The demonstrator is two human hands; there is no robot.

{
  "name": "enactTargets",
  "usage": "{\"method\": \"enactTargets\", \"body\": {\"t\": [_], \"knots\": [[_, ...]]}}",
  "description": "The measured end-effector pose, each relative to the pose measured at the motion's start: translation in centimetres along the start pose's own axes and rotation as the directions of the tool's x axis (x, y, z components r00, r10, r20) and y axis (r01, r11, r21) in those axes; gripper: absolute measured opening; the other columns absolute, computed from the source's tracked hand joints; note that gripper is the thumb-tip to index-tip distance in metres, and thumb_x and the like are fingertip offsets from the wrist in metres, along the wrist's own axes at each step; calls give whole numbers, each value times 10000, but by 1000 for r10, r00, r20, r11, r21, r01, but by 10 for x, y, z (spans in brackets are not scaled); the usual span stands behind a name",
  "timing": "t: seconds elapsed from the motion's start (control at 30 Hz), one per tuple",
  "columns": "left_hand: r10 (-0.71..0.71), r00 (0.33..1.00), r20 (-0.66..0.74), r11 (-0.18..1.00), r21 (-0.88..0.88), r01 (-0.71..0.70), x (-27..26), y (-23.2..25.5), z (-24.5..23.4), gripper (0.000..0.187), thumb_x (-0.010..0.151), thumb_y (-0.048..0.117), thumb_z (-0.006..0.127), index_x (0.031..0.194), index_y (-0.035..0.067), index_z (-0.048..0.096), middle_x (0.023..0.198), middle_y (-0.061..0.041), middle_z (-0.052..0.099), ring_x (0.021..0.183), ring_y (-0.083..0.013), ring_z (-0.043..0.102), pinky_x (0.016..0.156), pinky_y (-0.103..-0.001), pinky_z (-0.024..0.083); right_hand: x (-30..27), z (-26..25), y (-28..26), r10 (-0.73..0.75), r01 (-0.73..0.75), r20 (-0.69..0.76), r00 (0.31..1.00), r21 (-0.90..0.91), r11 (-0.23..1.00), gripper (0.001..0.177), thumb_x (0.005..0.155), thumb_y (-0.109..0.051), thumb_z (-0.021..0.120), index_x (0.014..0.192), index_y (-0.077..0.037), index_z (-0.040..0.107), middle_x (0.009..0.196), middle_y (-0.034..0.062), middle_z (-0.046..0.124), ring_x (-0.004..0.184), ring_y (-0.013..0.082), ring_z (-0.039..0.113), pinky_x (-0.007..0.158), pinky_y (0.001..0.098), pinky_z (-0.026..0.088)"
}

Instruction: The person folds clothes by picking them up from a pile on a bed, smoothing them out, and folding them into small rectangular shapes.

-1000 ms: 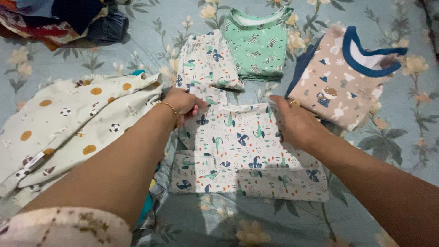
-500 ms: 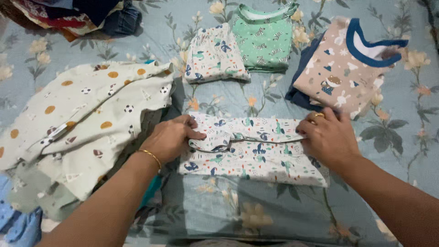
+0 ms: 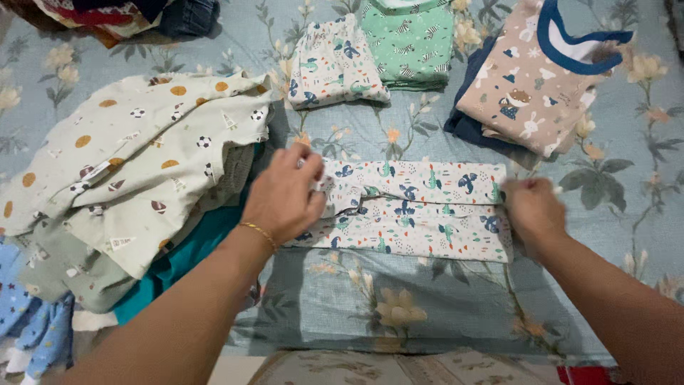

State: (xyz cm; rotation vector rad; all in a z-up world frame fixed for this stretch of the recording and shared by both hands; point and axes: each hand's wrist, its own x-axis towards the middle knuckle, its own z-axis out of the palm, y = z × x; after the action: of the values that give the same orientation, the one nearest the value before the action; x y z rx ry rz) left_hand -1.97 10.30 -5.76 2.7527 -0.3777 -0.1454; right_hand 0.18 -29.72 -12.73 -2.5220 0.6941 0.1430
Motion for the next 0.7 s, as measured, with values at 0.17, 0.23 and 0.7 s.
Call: {"method": "enactTargets", "body": {"t": [0.17,0.23,0.7], "knots": [[-28,955,296,990,142,-14,19,-2,33,262,953,267,528,1112,284,735,1140,-79,634,1195,-302,537,1031,-667,329,7,8,-19,188,-184,337,923,-45,982,519,774,-358,851,1008,93,747,882,227,763,789,323,753,739,423,579],[-50,999,7,998,41,49,23,-9,35,270,917,254,533,1088,250,742,1114,-81,627,1140,-288,555,942,-572,407,0,1,-33,107,-96,289,951,-54,994,460,805,-327,815,1039,62,742,896,238,756,728,312,741,702,420,581],[-137,710,690,-123,-723,679,34,-50,57,385,944,349,596,1200,64,642,922,-54,732,737,-150,654,657,-332,548,-97,72,-172,-375,-175,635,675,632,755,363,906,-232,678,1227,-64,677,991,8,722,834,123,711,676,314,529]]}}
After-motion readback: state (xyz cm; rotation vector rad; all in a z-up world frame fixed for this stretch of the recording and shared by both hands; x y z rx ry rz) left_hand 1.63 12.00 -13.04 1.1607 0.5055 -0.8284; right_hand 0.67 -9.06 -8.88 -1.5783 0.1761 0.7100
